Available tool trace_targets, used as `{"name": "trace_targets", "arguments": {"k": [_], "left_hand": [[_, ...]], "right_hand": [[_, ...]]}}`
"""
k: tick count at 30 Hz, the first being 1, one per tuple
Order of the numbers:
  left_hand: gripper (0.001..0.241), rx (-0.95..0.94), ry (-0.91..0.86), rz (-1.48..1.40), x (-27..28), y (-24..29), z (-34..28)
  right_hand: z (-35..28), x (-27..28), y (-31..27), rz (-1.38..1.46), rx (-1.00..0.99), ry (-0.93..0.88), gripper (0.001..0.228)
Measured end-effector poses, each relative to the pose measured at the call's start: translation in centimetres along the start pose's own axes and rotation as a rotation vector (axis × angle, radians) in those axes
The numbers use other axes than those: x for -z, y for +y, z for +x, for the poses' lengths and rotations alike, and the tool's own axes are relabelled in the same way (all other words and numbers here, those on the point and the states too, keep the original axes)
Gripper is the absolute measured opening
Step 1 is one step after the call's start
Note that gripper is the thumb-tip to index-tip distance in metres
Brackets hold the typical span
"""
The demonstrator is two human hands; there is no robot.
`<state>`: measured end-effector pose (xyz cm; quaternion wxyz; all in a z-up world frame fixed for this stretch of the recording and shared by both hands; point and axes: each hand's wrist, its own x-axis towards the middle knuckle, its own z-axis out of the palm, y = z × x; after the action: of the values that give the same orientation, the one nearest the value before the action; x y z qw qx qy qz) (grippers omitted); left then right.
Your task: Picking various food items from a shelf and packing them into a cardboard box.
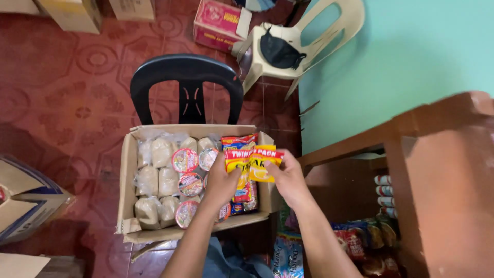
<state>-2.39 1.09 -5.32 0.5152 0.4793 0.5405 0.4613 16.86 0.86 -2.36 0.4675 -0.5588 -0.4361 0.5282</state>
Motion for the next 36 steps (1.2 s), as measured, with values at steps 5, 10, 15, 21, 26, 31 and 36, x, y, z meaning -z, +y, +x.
{"name": "trace_targets", "arguments": {"k": [5,10,15,21,26,31,36], "left_hand": [[0.035,0.183,-0.027,0.102,-1.4,-12.3,3.3],[0.037,0.299,-0.008,0.072,-5.8,-22.4,5.5],[0.043,0.410,-0.067,0.044,-9.7,-27.2,8.3],[0.044,0.622,-0.037,0.083,-12.3,-34.5,8.6],[0.053,0.492,-0.046,0.300,-10.4,-33.3,8.0],[0.073,0.070,0.130,0.422,-9.6,-31.2,7.3],[0.065,0.443,-0.179,0.311,-10.8,-34.6,7.3]], "right_hand": [[3.0,2.3,9.1,-0.154,-0.167,0.118,0.019],[3.2,5.9,16.2,-0.251,-0.325,0.192,0.019],[3.3,8.4,21.5,-0.259,-0.405,0.254,0.017],[3.8,7.0,21.2,-0.269,-0.662,0.300,0.018],[4.7,7.7,25.3,-0.322,-0.527,0.260,0.018],[5.5,7.9,27.4,-0.264,-0.553,0.275,0.019],[6.5,7.5,27.4,-0.299,-0.571,0.298,0.020]]}}
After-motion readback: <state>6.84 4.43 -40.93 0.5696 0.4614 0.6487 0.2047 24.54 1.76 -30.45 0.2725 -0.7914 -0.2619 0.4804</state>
